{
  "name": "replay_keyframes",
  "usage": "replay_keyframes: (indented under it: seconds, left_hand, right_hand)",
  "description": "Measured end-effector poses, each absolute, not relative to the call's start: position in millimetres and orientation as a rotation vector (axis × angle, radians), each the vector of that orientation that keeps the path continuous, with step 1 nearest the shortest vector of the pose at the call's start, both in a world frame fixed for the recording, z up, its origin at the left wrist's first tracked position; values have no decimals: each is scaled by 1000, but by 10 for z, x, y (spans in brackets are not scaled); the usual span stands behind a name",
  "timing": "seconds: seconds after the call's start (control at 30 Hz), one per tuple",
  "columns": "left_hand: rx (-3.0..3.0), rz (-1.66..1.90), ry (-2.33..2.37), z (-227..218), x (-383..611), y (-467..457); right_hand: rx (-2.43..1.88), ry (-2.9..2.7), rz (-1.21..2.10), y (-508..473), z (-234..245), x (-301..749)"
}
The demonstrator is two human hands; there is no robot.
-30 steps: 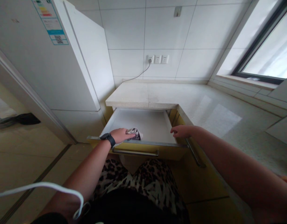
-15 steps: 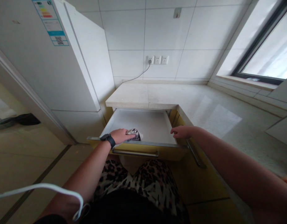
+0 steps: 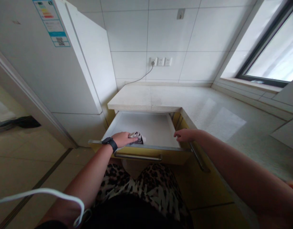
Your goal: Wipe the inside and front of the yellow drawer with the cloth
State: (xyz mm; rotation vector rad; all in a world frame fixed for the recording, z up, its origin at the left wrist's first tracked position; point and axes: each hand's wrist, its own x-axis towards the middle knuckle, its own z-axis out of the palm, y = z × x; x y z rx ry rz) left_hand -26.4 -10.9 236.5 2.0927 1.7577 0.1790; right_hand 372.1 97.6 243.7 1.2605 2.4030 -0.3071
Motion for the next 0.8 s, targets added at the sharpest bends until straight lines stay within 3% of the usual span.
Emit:
replay_keyframes:
  seconds: [0.8]
  left_hand:
    - [2086,205,1735,2350,-281,-100]
  right_hand:
    - [1250,2410,-333,969,2448,3723]
